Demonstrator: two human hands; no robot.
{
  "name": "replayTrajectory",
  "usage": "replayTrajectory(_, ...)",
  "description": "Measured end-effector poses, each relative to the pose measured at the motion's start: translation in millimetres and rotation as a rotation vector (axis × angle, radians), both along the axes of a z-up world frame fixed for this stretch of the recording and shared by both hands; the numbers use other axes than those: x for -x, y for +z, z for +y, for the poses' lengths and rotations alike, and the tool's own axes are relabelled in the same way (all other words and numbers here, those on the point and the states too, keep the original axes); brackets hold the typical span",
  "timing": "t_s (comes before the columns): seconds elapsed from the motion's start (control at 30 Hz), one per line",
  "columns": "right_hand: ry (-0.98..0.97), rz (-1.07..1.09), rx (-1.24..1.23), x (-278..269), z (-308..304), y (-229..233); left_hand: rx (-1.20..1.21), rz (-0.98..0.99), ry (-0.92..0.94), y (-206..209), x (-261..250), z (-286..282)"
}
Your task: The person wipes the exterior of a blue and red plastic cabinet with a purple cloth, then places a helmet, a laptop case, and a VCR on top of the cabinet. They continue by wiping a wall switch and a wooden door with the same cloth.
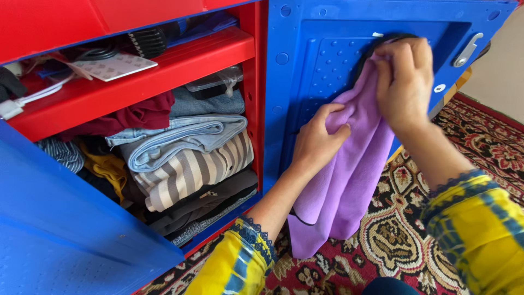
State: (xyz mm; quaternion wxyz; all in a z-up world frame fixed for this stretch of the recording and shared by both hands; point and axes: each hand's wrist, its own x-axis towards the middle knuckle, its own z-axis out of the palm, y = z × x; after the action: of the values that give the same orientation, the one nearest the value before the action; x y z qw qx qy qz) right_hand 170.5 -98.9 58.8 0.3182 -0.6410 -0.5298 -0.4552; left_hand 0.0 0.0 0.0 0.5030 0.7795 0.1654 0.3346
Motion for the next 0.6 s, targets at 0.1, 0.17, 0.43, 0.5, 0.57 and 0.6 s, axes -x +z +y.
replayTrajectory(0.1, -0.045, -0.036, 0.029, 10, 1, -22, -0.038, -0.071, 0.020, -19, -13, 5)
replayTrajectory(0.17, -0.066, -0.056, 0.097, 22, -5, -36, -0.021, -0.114, -0.005, -28, -15, 3)
replayTrajectory(0.43, -0.040, 0.049, 0.055, 14, -12, -9, -0.004, -0.045, 0.003, -9, -6, 3)
replayTrajectory(0.5, -0.069, 0.113, -0.029, 12, -9, -3, 0.049, -0.033, -0.012, -3, -4, 2)
replayTrajectory(0.57, -0.100, 0.072, -0.073, 15, -3, -5, 0.031, -0.031, -0.007, 0, -2, 2)
replayTrajectory(0.6, -0.088, 0.071, -0.068, 17, -3, -5, 0.021, -0.033, -0.005, 1, -3, 2)
